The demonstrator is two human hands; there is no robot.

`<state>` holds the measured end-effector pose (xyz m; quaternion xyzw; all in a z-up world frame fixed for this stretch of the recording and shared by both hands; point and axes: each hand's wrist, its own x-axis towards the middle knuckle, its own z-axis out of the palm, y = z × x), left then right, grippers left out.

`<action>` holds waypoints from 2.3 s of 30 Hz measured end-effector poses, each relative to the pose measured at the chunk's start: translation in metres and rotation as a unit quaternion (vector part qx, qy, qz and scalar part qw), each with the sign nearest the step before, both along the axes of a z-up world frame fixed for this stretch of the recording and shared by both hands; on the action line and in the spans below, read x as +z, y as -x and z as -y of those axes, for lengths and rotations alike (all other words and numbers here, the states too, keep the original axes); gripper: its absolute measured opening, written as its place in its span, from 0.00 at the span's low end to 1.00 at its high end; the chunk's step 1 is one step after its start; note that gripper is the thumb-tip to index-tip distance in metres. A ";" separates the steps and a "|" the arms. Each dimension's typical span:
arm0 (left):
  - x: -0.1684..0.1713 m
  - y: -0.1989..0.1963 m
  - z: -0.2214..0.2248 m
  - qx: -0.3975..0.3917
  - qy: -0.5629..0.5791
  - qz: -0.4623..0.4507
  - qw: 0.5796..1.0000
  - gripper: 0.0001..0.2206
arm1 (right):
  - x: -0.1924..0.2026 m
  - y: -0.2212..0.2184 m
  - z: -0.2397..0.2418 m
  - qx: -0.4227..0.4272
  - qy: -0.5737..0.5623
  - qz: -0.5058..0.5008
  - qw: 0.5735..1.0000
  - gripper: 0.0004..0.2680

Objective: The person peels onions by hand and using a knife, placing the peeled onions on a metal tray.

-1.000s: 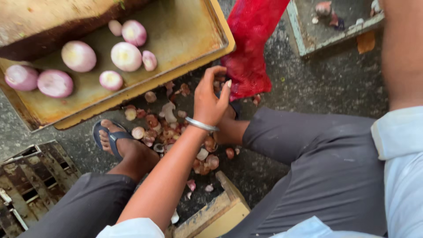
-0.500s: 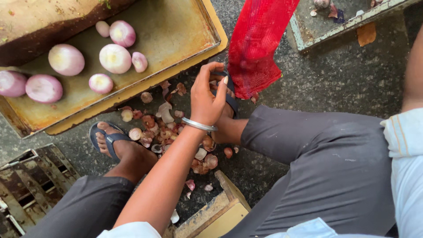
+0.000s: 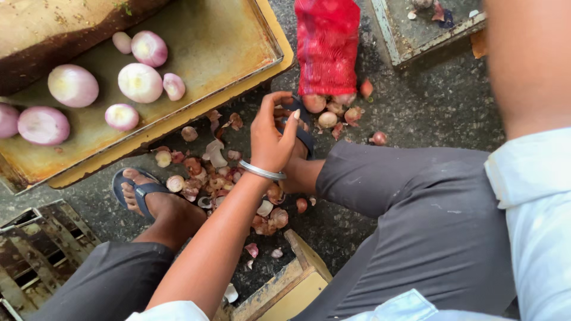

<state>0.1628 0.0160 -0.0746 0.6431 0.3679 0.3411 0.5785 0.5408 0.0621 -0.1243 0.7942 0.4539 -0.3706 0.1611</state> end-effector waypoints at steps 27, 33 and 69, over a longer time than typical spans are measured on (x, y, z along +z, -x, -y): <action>0.027 0.105 -0.059 -0.247 0.013 -0.154 0.956 0.09 | -0.144 0.058 0.452 -0.350 -0.313 0.097 0.878 0.14; 0.020 0.132 -0.056 -0.202 0.008 -0.305 0.931 0.11 | -0.191 0.118 0.426 -0.500 -0.286 0.106 0.811 0.43; 0.228 0.197 0.013 -0.157 0.319 0.326 0.876 0.23 | 0.344 0.371 0.063 0.171 -0.382 -0.475 0.774 0.18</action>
